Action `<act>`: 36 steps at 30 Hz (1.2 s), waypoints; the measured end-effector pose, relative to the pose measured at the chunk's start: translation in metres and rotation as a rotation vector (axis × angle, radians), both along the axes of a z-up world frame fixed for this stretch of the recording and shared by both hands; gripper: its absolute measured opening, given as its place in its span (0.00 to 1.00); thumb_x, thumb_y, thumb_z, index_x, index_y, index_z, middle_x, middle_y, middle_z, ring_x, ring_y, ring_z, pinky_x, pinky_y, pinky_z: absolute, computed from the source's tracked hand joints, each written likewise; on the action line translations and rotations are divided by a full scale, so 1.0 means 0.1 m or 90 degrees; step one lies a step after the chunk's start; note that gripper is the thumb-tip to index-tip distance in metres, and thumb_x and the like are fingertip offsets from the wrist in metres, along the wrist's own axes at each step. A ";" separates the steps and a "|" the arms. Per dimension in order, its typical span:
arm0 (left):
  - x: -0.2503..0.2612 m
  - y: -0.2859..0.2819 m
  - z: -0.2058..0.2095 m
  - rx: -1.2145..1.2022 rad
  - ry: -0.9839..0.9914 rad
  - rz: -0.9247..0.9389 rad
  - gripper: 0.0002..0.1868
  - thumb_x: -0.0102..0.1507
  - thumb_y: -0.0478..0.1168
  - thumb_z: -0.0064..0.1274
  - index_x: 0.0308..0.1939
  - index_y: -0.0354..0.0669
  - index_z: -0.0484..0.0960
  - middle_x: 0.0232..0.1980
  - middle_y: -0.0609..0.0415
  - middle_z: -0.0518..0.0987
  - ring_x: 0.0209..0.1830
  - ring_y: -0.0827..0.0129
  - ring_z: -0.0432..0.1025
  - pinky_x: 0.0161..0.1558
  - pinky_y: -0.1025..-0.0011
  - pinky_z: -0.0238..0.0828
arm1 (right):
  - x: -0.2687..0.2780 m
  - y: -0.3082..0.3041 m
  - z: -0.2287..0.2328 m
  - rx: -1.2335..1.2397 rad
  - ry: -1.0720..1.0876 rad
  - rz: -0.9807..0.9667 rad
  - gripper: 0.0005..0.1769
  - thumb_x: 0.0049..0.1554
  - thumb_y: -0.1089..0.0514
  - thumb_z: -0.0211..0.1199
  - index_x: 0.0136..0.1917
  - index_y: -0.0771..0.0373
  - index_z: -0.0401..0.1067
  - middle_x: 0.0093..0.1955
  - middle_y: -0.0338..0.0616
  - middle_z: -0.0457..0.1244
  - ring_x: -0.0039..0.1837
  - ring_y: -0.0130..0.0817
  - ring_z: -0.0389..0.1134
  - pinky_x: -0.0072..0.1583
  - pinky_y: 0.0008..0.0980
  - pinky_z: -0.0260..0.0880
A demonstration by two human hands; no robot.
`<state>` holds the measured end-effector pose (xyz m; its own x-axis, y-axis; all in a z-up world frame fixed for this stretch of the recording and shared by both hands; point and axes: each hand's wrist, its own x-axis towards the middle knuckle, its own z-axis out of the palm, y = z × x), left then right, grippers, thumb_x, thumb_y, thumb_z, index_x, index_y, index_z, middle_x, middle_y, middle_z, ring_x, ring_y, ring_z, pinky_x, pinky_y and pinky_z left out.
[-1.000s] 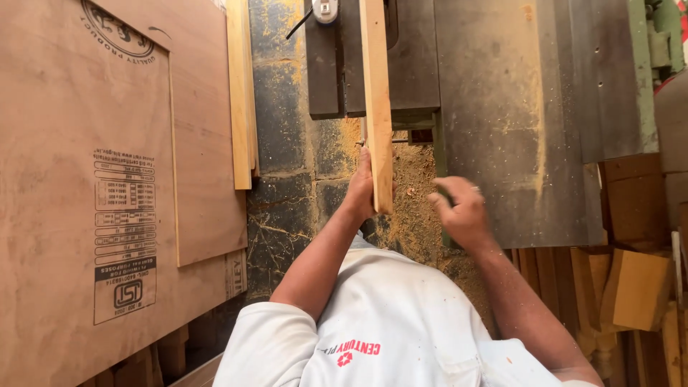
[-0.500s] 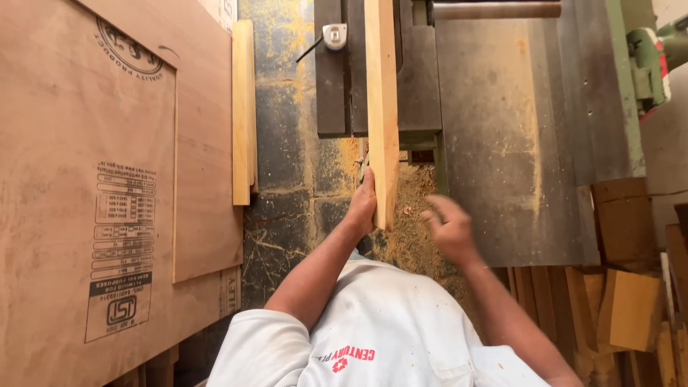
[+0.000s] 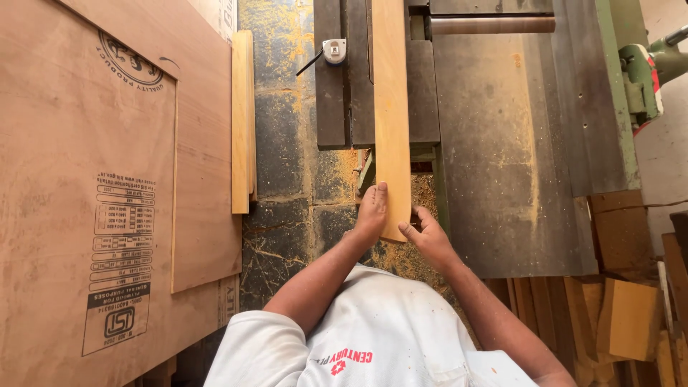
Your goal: The person is using a woodworking machine to plane a piece of wood.
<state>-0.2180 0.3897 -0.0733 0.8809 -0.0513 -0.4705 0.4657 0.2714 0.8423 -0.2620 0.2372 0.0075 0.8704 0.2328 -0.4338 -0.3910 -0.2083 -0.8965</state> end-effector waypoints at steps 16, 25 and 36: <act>1.01 0.60 0.20 0.588 -0.445 -0.010 0.19 0.68 0.44 0.54 0.55 0.34 0.69 0.50 0.40 0.71 0.48 0.57 0.68 0.46 0.59 0.72 | 0.03 0.11 0.08 -0.202 0.026 -0.061 0.32 0.61 0.51 0.63 0.73 0.64 0.58 0.62 0.53 0.66 0.61 0.38 0.70 0.62 0.39 0.71; 3.32 1.25 0.62 1.101 -0.622 -0.005 0.42 0.43 0.47 0.64 0.62 0.47 0.76 0.65 0.32 0.73 0.65 0.32 0.67 0.49 0.44 0.71 | 0.47 0.14 0.39 -0.295 -0.174 -0.143 0.25 0.56 0.58 0.67 0.65 0.64 0.70 0.60 0.50 0.67 0.57 0.38 0.73 0.59 0.35 0.74; 1.84 1.07 1.45 0.343 -0.340 -0.517 0.55 0.58 0.42 0.64 0.80 0.40 0.43 0.71 0.28 0.64 0.68 0.44 0.67 0.66 0.52 0.67 | 1.22 0.39 0.43 -0.073 -0.173 -0.141 0.21 0.57 0.65 0.64 0.65 0.62 0.70 0.54 0.43 0.66 0.54 0.33 0.68 0.57 0.31 0.71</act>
